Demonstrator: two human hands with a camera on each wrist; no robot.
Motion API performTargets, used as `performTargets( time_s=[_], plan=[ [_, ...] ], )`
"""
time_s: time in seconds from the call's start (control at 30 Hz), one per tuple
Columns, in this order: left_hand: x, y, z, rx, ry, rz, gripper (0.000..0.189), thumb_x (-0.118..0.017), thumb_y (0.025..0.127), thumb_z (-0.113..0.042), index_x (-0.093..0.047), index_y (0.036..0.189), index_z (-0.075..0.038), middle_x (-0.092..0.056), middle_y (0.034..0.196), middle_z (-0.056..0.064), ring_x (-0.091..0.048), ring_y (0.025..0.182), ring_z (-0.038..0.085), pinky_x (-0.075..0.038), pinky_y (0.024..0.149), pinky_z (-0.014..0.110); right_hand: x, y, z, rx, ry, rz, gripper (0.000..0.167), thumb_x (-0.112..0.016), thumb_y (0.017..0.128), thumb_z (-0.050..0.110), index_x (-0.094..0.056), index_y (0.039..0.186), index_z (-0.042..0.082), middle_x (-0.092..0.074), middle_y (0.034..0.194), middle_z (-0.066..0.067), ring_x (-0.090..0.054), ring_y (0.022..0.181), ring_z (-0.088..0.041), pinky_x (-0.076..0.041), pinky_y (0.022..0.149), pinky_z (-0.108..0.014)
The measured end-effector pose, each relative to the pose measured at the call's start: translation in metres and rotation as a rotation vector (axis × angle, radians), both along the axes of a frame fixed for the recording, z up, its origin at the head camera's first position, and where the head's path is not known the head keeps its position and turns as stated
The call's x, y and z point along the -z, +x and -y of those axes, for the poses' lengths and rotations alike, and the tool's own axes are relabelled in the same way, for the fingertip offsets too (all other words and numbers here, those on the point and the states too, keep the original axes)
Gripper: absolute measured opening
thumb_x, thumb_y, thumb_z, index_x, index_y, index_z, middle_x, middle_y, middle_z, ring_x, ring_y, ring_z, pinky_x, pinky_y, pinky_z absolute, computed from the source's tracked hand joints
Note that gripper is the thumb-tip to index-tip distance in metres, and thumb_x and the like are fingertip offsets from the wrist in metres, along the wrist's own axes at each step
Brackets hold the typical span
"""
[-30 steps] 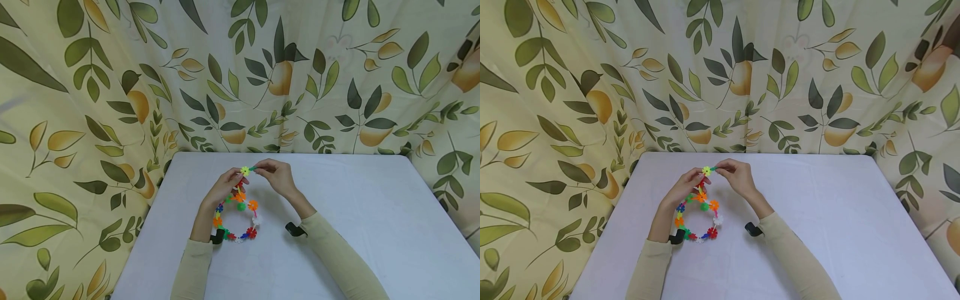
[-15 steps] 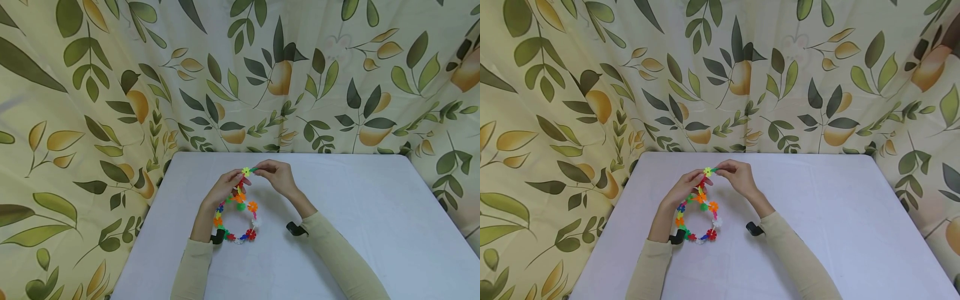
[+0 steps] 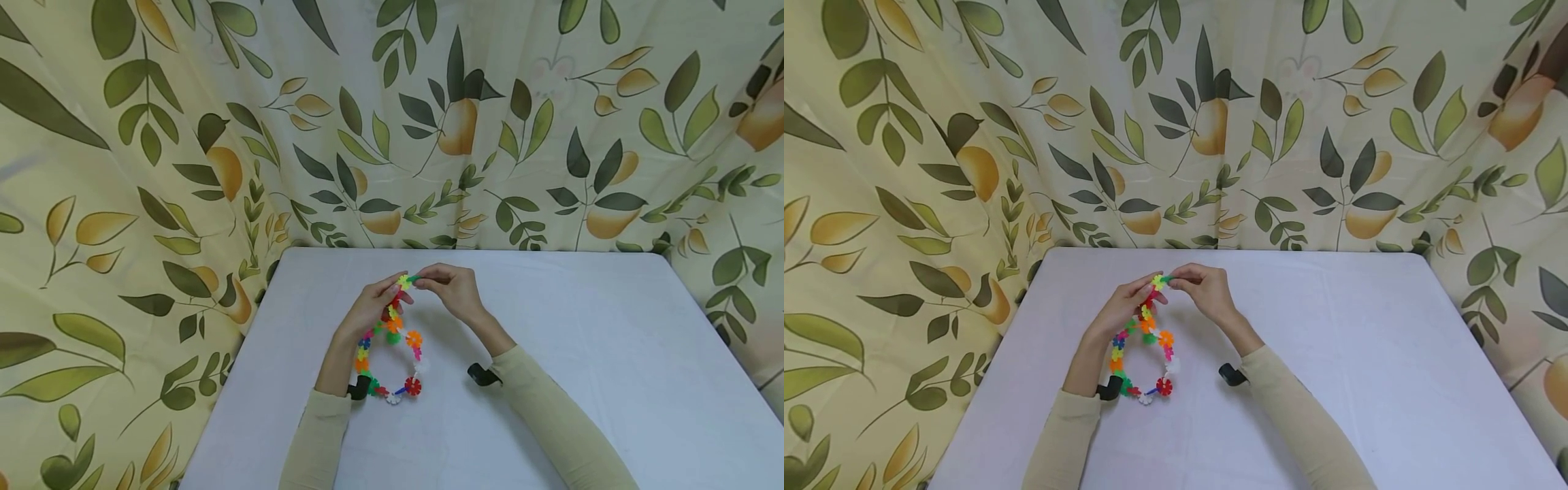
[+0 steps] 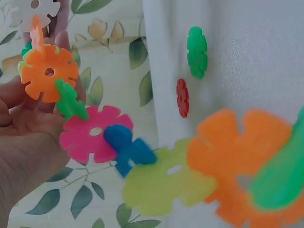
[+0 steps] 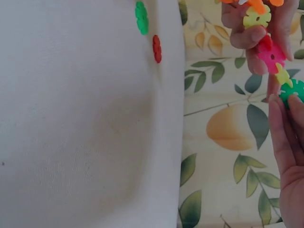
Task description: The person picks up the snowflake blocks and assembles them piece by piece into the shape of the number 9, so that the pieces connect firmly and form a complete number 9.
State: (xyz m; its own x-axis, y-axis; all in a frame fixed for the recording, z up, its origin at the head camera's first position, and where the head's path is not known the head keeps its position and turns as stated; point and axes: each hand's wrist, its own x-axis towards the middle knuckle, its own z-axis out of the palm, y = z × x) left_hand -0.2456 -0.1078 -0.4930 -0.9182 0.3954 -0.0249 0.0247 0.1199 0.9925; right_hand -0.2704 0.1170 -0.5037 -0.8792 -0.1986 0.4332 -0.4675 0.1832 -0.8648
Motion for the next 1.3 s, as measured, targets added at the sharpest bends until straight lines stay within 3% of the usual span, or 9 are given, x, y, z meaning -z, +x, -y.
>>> performTargets(
  time_s=[0.23,0.3,0.47,0.63,0.83,1.0,1.13,1.3],
  plan=[
    [0.000,-0.003,0.002,-0.017,0.015,0.033,0.043,-0.049,0.112,-0.027,-0.051,0.154,-0.019,-0.069,0.117,0.025,-0.059,0.095,0.051,-0.050,0.067,0.029,0.003,-0.003,0.001,-0.024,0.003,-0.005,0.021,-0.080,0.090,0.002,-0.079,0.111,0.002,-0.078,0.105,-0.015,-0.078,0.092,-0.026,-0.060,0.080,-0.024],
    [0.000,-0.004,0.004,-0.027,0.013,0.046,0.042,-0.049,0.112,-0.027,-0.051,0.154,-0.018,-0.070,0.116,0.023,-0.058,0.101,0.055,-0.052,0.068,0.028,0.006,-0.005,0.002,-0.017,0.024,0.023,0.026,-0.081,0.089,0.002,-0.077,0.114,0.001,-0.077,0.108,-0.017,-0.078,0.093,-0.027,-0.060,0.080,-0.025],
    [-0.003,-0.005,0.013,-0.055,-0.010,0.059,0.040,-0.050,0.112,-0.027,-0.052,0.152,-0.021,-0.071,0.114,0.016,-0.063,0.096,0.046,-0.055,0.071,0.029,0.016,-0.008,0.007,-0.012,0.183,0.135,0.025,-0.085,0.087,0.008,-0.078,0.111,0.004,-0.078,0.105,-0.011,-0.077,0.091,-0.021,-0.061,0.080,-0.030],
    [-0.003,-0.004,0.020,-0.045,-0.016,0.064,0.039,-0.050,0.112,-0.028,-0.053,0.150,-0.022,-0.070,0.118,0.019,-0.067,0.090,0.032,-0.056,0.073,0.032,0.029,-0.013,0.016,-0.099,0.393,0.177,0.022,-0.085,0.089,0.013,-0.080,0.109,0.008,-0.078,0.104,-0.003,-0.074,0.091,-0.018,-0.061,0.082,-0.036],
    [-0.004,-0.003,0.022,-0.022,-0.014,0.085,0.039,-0.050,0.112,-0.029,-0.053,0.150,-0.020,-0.068,0.123,0.024,-0.067,0.096,0.039,-0.057,0.074,0.033,0.044,-0.020,0.033,-0.221,0.605,0.192,0.023,-0.081,0.093,0.015,-0.076,0.114,0.007,-0.074,0.102,-0.001,-0.069,0.088,-0.016,-0.058,0.082,-0.033],
    [-0.006,-0.002,0.023,-0.005,-0.020,0.093,0.040,-0.050,0.112,-0.029,-0.052,0.150,-0.016,-0.064,0.129,0.029,-0.062,0.103,0.047,-0.057,0.074,0.032,0.043,-0.021,0.046,-0.232,0.751,0.192,0.023,-0.080,0.092,0.014,-0.066,0.107,0.003,-0.066,0.097,-0.005,-0.061,0.081,-0.018,-0.055,0.074,-0.033],
    [-0.007,-0.001,0.023,0.020,-0.023,0.087,0.039,-0.048,0.113,-0.028,-0.054,0.147,-0.010,-0.063,0.130,0.031,-0.060,0.108,0.049,-0.057,0.079,0.039,0.043,-0.018,0.052,-0.214,0.809,0.193,0.028,-0.078,0.094,0.012,-0.058,0.111,0.003,-0.063,0.096,-0.006,-0.059,0.079,-0.020,-0.054,0.072,-0.032],
    [-0.008,-0.001,0.024,0.033,-0.013,0.103,0.038,-0.048,0.113,-0.026,-0.055,0.145,-0.008,-0.064,0.128,0.029,-0.059,0.112,0.051,-0.057,0.088,0.048,0.044,-0.017,0.053,-0.211,0.771,0.170,0.027,-0.079,0.093,0.011,-0.058,0.109,0.005,-0.059,0.091,-0.004,-0.056,0.077,-0.020,-0.052,0.071,-0.032]
  ],
)
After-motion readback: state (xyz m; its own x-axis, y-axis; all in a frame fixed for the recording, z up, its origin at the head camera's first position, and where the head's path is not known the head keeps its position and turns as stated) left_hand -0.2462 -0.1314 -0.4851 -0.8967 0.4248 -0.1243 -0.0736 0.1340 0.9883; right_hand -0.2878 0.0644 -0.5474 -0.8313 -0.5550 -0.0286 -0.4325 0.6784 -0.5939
